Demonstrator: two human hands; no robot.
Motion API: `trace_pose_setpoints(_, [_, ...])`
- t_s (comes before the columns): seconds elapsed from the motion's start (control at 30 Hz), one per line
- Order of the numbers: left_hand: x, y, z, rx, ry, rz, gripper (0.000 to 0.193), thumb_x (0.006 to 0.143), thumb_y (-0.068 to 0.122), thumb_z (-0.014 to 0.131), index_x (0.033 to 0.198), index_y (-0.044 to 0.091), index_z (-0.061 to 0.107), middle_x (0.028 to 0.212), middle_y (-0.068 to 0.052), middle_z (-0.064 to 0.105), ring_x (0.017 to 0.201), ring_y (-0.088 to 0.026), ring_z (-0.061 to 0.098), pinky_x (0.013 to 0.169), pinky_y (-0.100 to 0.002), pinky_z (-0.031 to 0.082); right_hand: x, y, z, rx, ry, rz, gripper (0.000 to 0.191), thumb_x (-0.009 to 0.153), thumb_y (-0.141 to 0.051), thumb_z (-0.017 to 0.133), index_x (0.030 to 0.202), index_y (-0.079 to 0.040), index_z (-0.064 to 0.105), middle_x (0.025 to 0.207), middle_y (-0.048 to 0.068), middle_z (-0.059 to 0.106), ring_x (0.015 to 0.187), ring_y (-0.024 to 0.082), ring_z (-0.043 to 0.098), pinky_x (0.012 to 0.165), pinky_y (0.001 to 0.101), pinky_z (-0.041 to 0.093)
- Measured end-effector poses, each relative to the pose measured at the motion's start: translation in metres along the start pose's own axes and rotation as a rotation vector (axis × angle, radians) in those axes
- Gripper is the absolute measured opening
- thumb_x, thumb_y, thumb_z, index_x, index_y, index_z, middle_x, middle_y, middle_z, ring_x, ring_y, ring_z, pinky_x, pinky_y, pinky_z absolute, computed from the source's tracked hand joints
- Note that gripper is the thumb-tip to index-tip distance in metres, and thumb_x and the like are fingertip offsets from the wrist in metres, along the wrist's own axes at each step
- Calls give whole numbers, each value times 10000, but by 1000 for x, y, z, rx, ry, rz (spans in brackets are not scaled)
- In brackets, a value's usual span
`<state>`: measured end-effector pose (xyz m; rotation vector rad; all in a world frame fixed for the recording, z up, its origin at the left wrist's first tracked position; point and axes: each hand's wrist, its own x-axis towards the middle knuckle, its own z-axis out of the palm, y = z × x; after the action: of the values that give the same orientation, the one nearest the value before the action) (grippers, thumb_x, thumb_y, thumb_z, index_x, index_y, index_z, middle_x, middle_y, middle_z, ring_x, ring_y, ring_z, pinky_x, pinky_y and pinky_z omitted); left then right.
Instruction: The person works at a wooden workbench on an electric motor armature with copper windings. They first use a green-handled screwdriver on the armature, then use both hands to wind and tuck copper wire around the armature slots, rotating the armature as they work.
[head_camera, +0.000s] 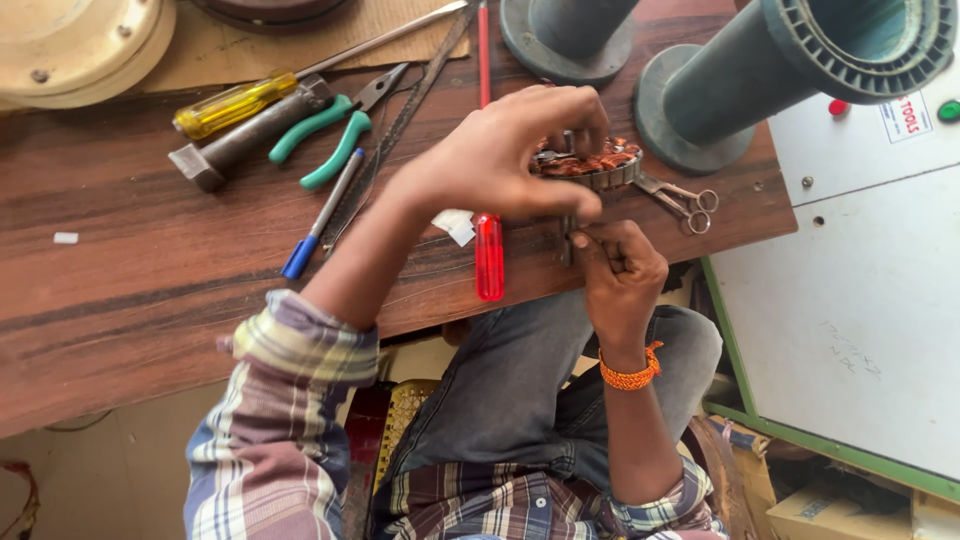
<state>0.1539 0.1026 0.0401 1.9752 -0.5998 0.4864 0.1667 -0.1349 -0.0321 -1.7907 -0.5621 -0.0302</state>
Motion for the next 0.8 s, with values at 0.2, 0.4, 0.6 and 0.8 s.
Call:
trace_pose_setpoints(0.2, [1, 22, 25, 527, 78, -62, 479, 836, 343, 856, 1167, 146, 571, 1047, -50, 557, 1000, -277, 645, 812, -452, 522, 24, 7, -38, -32, 63, -109, 26, 1048, 25, 704, 1029, 9, 710, 929, -26, 715, 784, 12, 570, 674, 194, 433])
trace_pose_setpoints(0.4, [-2, 17, 24, 569, 108, 13, 516, 836, 388, 851, 1096, 77, 532, 1048, -69, 553, 1000, -274, 635, 797, -434, 525, 52, -36, -68, -302, -72, -294, 101, 1042, -27, 838, 1047, 14, 745, 929, 36, 739, 726, 26, 574, 650, 190, 437])
trace_pose_setpoints(0.6, [-3, 13, 29, 615, 126, 13, 515, 845, 418, 850, 1066, 86, 524, 1046, -53, 552, 989, -249, 636, 823, -425, 537, 79, -66, -55, -384, -166, -465, 93, 1040, -4, 842, 1062, 7, 753, 891, 56, 732, 615, 53, 534, 558, 198, 379])
trace_pose_setpoints(0.8, [-2, 15, 30, 634, 180, 71, 559, 801, 422, 820, 1138, 75, 541, 1080, -60, 585, 1014, -252, 655, 828, -420, 538, 113, -64, -32, -398, -250, -528, 53, 1043, 28, 797, 1044, 19, 745, 858, 43, 729, 737, 41, 603, 640, 229, 439])
